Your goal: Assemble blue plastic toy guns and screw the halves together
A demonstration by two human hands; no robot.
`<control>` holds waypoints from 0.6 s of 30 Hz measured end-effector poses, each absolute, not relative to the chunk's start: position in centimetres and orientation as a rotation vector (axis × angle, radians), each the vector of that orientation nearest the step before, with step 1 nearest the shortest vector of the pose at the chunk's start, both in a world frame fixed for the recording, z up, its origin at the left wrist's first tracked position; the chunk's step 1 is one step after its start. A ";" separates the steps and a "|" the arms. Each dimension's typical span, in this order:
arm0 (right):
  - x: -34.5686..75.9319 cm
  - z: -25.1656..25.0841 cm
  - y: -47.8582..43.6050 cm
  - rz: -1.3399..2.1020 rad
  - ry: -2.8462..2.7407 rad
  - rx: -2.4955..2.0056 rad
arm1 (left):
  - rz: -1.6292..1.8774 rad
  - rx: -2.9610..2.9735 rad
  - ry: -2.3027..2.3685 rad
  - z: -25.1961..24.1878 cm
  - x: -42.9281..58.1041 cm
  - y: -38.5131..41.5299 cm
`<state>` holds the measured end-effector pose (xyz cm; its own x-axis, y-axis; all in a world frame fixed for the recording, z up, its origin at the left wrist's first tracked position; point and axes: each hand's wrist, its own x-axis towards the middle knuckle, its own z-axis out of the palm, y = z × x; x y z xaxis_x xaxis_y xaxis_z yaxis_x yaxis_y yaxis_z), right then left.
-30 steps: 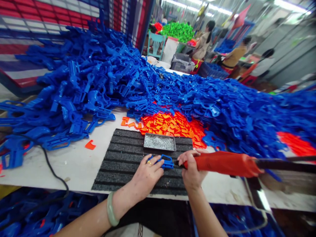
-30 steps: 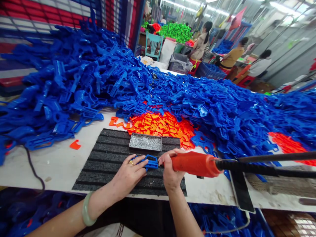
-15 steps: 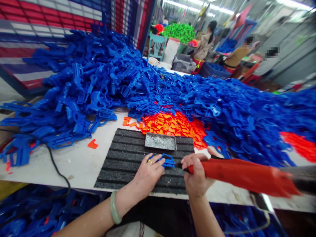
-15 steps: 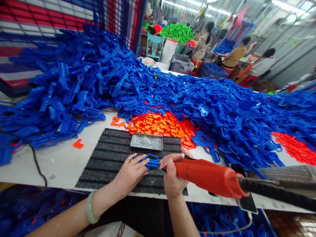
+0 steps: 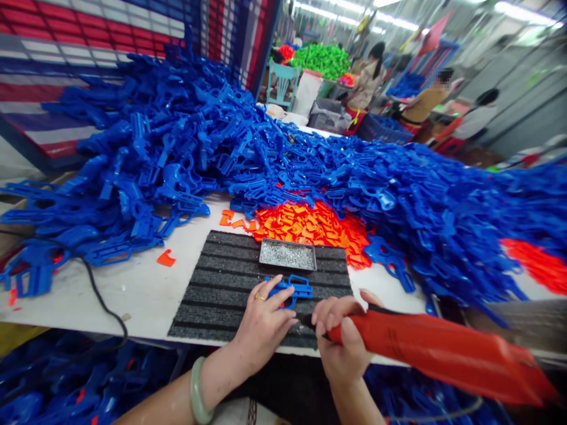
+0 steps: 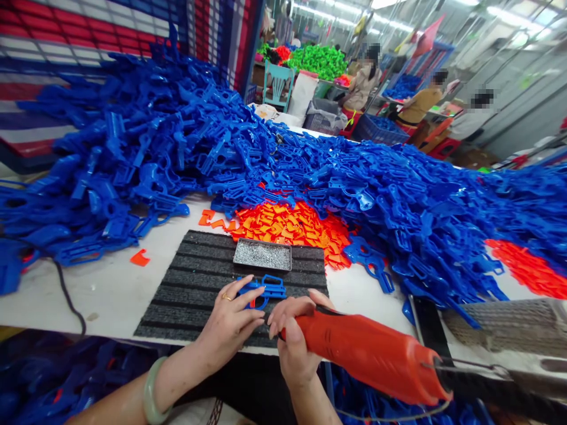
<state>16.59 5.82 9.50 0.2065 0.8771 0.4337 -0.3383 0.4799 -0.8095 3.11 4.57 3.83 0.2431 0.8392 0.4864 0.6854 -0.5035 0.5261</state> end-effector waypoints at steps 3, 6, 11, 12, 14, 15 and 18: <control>16.6 9.7 6.0 0.946 -1.031 -0.645 | 1.159 2.264 1.448 3.8 3.2 4.7; 16.4 9.8 6.6 0.914 -1.047 -0.653 | 1.140 2.278 1.455 3.9 3.1 4.7; 16.3 8.8 8.6 0.799 -1.076 -0.696 | 1.004 2.290 1.719 3.8 2.2 3.3; 16.3 8.5 8.8 0.794 -1.079 -0.700 | 0.964 2.282 1.779 3.7 2.0 2.7; 16.4 7.9 9.1 0.807 -1.087 -0.710 | 0.872 2.277 1.869 3.4 1.7 1.7; 16.5 7.6 9.2 0.816 -1.090 -0.718 | 0.823 2.284 1.895 3.2 1.6 1.2; 16.5 7.1 9.2 0.829 -1.115 -0.750 | 0.726 2.331 1.916 2.7 1.7 0.4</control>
<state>16.54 9.20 7.14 0.2194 0.8633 0.4544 -0.1871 0.4944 -0.8489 1.65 0.39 2.66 0.1285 0.9360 0.3277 0.9183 -0.2370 0.3171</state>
